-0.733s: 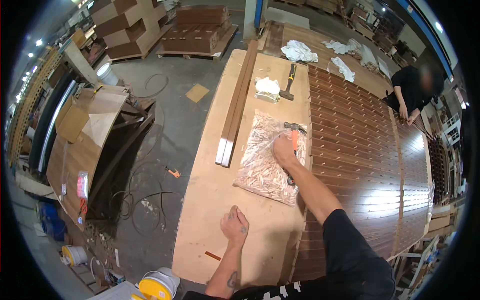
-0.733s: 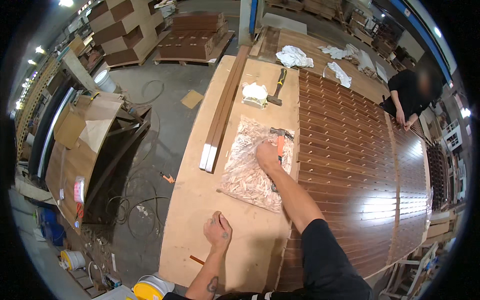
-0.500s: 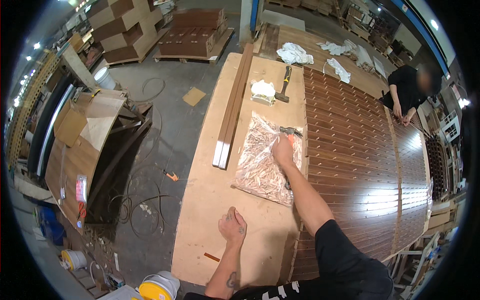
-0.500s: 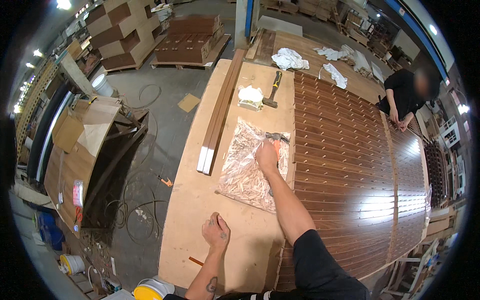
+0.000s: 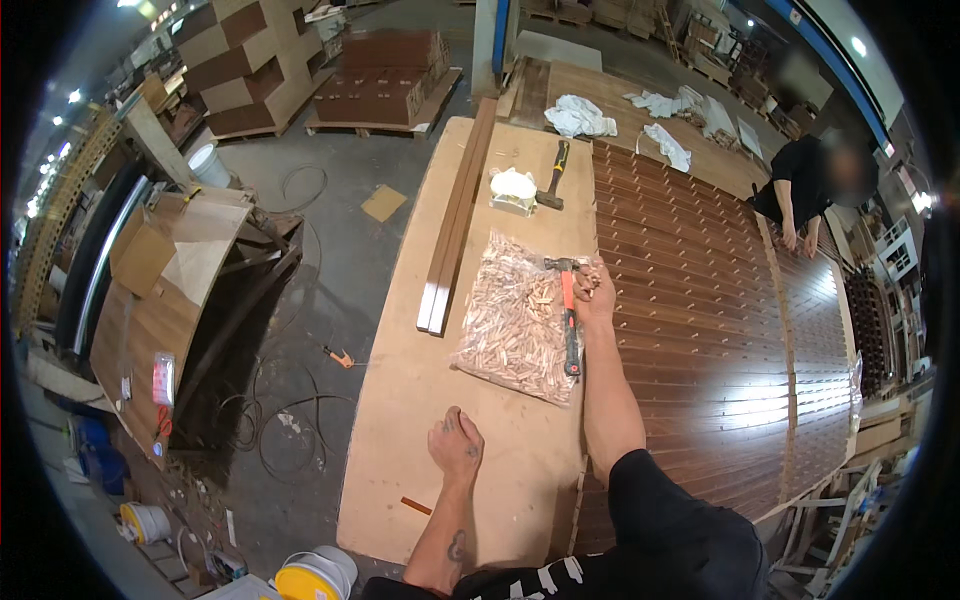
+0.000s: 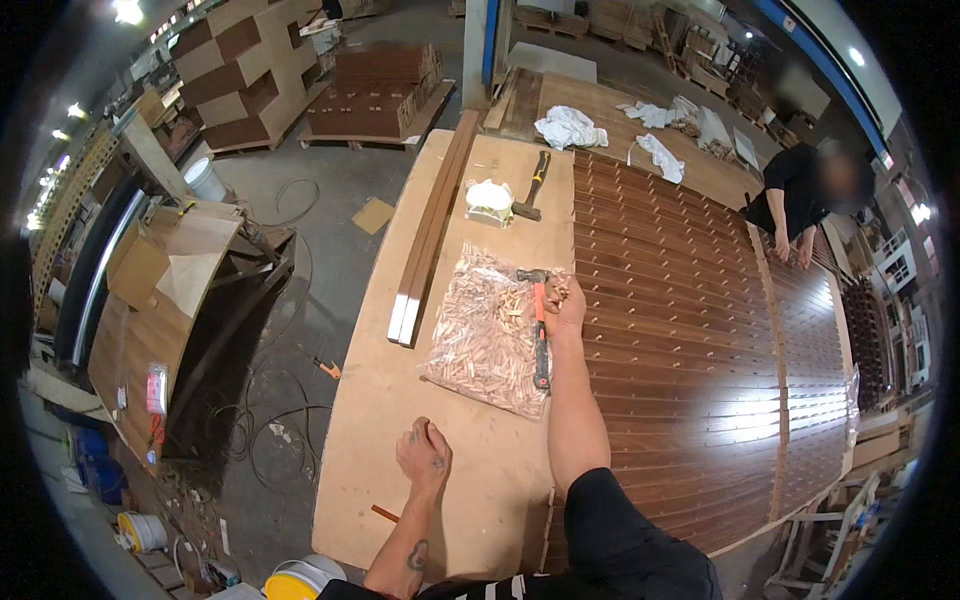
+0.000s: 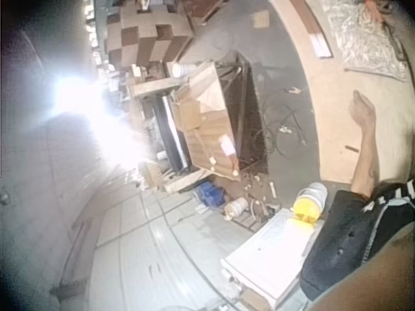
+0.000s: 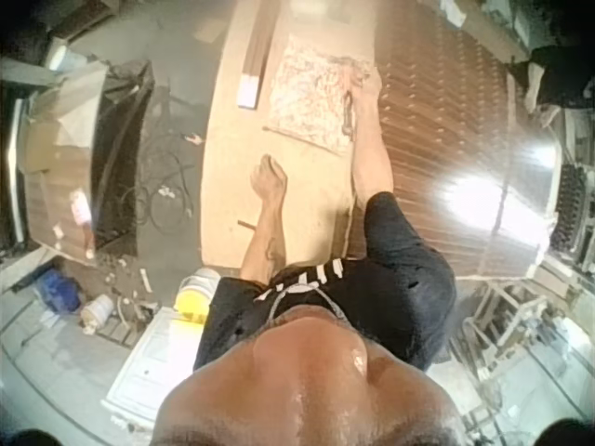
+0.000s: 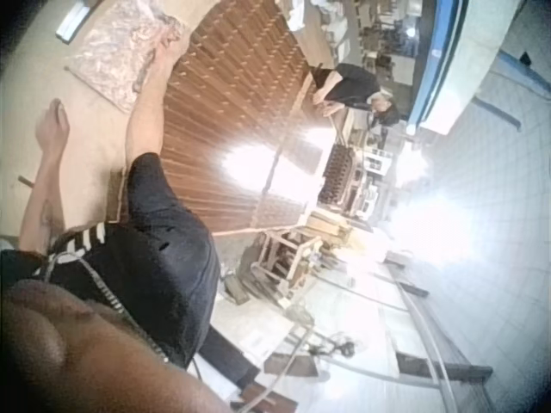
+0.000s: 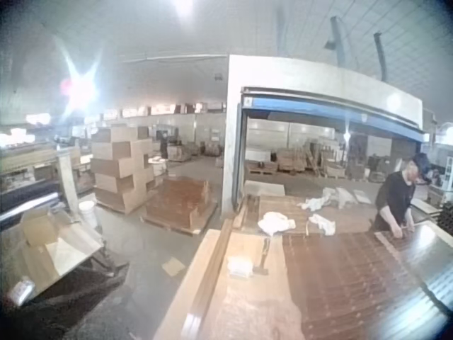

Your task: The recorder and a colleague insert small wooden dowels into pre-drilled holes in a large wooden slat panel.

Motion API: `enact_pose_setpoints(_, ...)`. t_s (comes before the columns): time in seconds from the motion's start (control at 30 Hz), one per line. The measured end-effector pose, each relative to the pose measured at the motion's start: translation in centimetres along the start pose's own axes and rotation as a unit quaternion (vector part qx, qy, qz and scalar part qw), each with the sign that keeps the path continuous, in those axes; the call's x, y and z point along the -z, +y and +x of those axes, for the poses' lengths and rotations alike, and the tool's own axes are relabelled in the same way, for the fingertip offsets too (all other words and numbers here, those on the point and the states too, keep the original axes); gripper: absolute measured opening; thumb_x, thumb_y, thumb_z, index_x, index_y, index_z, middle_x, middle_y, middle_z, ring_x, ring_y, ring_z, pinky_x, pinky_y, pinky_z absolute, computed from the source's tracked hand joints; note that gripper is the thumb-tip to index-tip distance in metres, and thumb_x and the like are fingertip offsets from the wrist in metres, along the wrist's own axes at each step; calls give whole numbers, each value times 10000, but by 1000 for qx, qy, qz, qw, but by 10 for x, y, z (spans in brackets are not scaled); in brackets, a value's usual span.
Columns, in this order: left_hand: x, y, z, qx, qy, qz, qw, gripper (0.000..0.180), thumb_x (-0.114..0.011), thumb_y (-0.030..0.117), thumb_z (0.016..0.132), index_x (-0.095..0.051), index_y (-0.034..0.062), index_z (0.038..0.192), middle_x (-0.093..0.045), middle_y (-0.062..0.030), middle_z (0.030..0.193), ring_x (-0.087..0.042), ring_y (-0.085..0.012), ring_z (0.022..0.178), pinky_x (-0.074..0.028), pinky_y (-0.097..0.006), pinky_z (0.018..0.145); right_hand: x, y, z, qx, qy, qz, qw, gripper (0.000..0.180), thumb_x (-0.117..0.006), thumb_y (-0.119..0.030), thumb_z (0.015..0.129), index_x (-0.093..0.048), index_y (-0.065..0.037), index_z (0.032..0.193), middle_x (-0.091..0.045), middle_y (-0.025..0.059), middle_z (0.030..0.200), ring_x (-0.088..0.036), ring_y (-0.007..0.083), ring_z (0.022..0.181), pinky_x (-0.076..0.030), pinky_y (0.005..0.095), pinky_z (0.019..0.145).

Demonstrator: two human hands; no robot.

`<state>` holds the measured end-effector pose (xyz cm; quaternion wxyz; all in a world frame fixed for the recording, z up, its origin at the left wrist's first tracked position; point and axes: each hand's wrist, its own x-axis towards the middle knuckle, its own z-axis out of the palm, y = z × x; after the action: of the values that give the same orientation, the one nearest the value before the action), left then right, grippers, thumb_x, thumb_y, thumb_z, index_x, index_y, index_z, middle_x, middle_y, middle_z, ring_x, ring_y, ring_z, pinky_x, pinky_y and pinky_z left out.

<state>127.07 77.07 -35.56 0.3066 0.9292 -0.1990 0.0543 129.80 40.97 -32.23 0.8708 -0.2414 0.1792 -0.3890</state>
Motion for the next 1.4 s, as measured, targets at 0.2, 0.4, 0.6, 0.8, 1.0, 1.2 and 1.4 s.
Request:
enact_pose_setpoints(0.2,-4,1,-15,0,-14,-18,1000,159,-519,151,891,-589,46,986,-612,-186,742,-569,-395,701,-428,-502,661,-38,-56,-59,10,-61,45,997,173,-481,-268,1003,-512,-115,928,-530,36,786,-386,45,495,-253,172,369)
enact_pose_setpoints(0.4,-13,27,-12,341,-101,-577,736,289,-537,318,938,-608,42,988,-598,-44,740,-582,-206,689,-448,-316,611,-74,-87,-190,-111,-85,-32,990,229,-491,-300,993,-513,-98,889,-543,37,749,-385,47,471,-236,186,348)
enact_pose_setpoints(0.6,14,187,-84,410,-288,-813,297,510,-388,437,1005,-572,-28,1105,-636,-125,959,-588,-243,890,-479,-352,828,-42,-104,-306,-98,38,-43,994,238,-488,-285,994,-532,-82,878,-546,51,742,-427,78,475,-295,185,356)
enact_pose_setpoints(0.8,35,264,-158,413,-264,-797,353,395,-392,365,1019,-569,22,1100,-645,-88,1001,-619,-197,929,-498,-356,868,-1,-148,-365,99,85,-280,951,234,-516,-203,990,-548,-25,843,-586,36,698,-524,61,554,-423,201,476)
enact_pose_setpoints(1.0,9,331,-237,336,-304,-813,366,279,-461,292,976,-595,49,1003,-625,-53,956,-606,-159,907,-517,-318,816,64,-233,-405,229,12,-326,917,168,-519,-96,968,-552,-9,828,-616,66,770,-560,93,667,-460,249,589)
enact_pose_setpoints(1.2,-20,406,-317,365,-301,-725,501,259,-548,400,923,-565,144,957,-586,1,938,-586,-134,915,-504,-309,804,137,-307,-430,311,-37,-461,830,78,-575,-36,878,-585,7,814,-626,117,778,-604,184,660,-474,280,605)
enact_pose_setpoints(1.4,-98,409,-386,269,-265,-903,204,258,-448,288,972,-582,68,984,-603,-37,885,-608,-159,847,-510,-285,751,182,-326,-448,275,-70,-515,809,47,-628,-54,815,-615,-15,792,-641,132,771,-620,293,695,-487,353,647)
